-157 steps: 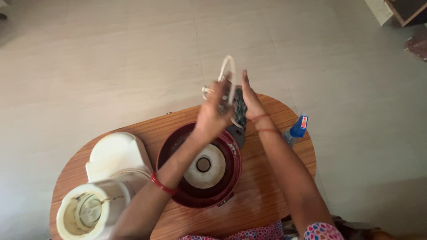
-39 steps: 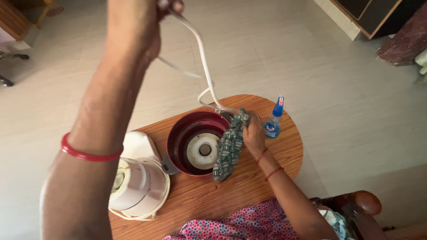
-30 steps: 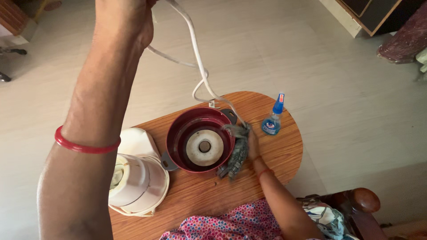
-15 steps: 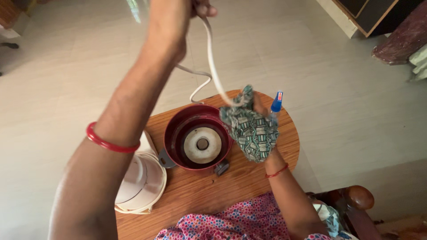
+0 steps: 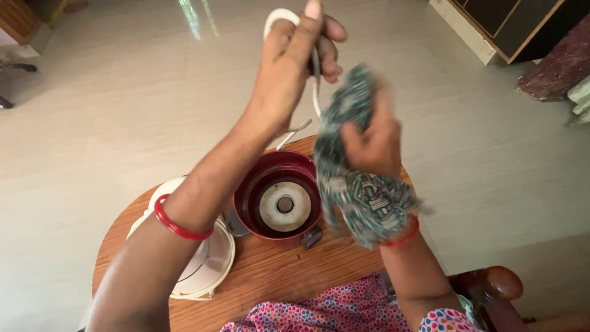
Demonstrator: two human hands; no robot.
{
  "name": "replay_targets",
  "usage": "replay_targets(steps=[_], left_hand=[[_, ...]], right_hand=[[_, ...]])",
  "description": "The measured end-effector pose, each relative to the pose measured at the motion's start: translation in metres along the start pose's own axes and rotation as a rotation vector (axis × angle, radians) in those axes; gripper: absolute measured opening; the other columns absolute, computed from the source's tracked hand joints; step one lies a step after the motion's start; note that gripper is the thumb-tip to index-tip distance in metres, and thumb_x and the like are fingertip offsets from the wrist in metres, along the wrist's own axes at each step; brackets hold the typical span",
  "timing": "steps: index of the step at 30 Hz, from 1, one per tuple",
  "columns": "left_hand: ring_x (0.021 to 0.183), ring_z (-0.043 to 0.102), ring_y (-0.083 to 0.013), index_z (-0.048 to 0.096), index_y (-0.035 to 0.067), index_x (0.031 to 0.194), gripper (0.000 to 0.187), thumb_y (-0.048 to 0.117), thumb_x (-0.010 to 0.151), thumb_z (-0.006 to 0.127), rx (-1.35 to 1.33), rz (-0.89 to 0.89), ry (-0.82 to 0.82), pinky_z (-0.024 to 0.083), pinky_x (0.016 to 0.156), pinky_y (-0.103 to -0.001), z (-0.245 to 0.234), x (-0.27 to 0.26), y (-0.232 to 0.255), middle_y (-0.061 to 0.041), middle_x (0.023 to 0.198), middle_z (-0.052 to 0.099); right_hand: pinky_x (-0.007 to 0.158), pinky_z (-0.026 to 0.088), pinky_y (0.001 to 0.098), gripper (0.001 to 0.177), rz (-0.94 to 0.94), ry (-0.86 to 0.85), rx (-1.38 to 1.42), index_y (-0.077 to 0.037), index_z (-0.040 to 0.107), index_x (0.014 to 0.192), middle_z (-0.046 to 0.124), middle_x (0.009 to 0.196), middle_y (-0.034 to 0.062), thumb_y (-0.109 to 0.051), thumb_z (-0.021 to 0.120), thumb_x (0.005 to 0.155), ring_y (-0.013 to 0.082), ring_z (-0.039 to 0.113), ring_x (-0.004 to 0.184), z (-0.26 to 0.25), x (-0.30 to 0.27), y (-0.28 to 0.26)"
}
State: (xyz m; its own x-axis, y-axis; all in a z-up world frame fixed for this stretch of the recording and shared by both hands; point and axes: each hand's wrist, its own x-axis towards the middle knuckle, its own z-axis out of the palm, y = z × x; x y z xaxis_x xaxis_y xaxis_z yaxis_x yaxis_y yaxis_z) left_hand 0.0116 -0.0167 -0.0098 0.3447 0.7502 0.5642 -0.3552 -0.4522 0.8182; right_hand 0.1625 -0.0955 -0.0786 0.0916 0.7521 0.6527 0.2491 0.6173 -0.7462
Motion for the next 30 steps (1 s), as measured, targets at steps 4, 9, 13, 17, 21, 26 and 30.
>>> replay_targets(steps=[4,9,13,17,21,26,30], left_hand=[[0.065,0.054,-0.0110,0.063,-0.002,0.103,0.052,0.045,0.111,0.043,-0.113,-0.059,-0.005,0.052,0.066,-0.028,0.020,-0.015,0.003,-0.001,0.070,0.054],[0.058,0.043,-0.0094,0.060,-0.001,0.105,0.051,0.045,0.113,0.039,-0.263,-0.040,0.065,0.042,0.057,-0.027,0.021,-0.019,0.009,0.003,0.068,0.043],[0.056,0.032,-0.0084,0.057,0.000,0.105,0.046,0.042,0.114,0.039,-0.395,-0.127,0.100,0.034,0.054,-0.027,0.014,-0.022,0.005,0.005,0.068,0.036],[0.052,0.027,-0.0057,0.055,0.003,0.101,0.042,0.039,0.114,0.038,-0.508,-0.222,0.123,0.028,0.050,-0.024,0.001,-0.019,0.002,0.007,0.066,0.033],[0.050,0.027,-0.0061,0.055,0.004,0.097,0.043,0.039,0.113,0.036,-0.423,-0.248,0.091,0.026,0.045,-0.025,0.002,-0.014,-0.008,0.007,0.063,0.033],[0.056,0.039,-0.0148,0.056,0.004,0.087,0.031,0.020,0.108,0.040,-0.360,-0.085,0.244,0.031,0.052,-0.032,-0.034,0.011,-0.007,-0.002,0.065,0.044],[0.051,0.031,-0.0078,0.043,0.014,0.073,0.032,0.013,0.104,0.040,-0.484,-0.129,0.252,0.026,0.049,-0.028,-0.074,0.019,0.002,0.003,0.062,0.036]], right_hand=[[0.082,0.055,0.0316,0.038,-0.130,0.175,0.365,0.000,0.044,0.145,0.063,0.114,0.0051,-0.007,0.057,0.110,0.0126,0.064,0.093,0.007,0.029,0.014],[0.091,0.052,0.0277,0.016,0.016,-0.066,0.573,-0.003,0.054,0.122,0.060,0.107,0.0011,-0.013,0.055,0.110,0.0093,0.059,0.099,0.033,0.000,0.016],[0.087,0.050,0.0292,0.020,-0.062,-0.113,0.341,0.000,0.058,0.116,0.062,0.105,0.0014,-0.019,0.059,0.111,0.0088,0.057,0.099,0.042,-0.010,0.027],[0.062,0.042,0.0308,0.024,0.203,-0.192,0.082,0.000,0.059,0.107,0.059,0.080,0.0011,-0.024,0.064,0.107,0.0110,0.052,0.070,0.028,-0.030,0.022],[0.058,0.047,0.0318,0.024,0.235,-0.232,-0.203,-0.003,0.062,0.111,0.064,0.075,0.0018,-0.026,0.062,0.103,0.0122,0.059,0.063,0.011,-0.042,-0.002],[0.066,0.051,0.0405,0.020,0.222,-0.387,-0.544,-0.007,0.064,0.110,0.064,0.085,0.0098,-0.026,0.062,0.102,0.0244,0.061,0.072,0.004,-0.079,0.001],[0.091,0.048,0.0514,0.014,-0.332,-0.311,-0.474,-0.006,0.064,0.107,0.066,0.100,0.0156,-0.011,0.065,0.094,0.0349,0.061,0.097,-0.001,-0.128,0.053]])
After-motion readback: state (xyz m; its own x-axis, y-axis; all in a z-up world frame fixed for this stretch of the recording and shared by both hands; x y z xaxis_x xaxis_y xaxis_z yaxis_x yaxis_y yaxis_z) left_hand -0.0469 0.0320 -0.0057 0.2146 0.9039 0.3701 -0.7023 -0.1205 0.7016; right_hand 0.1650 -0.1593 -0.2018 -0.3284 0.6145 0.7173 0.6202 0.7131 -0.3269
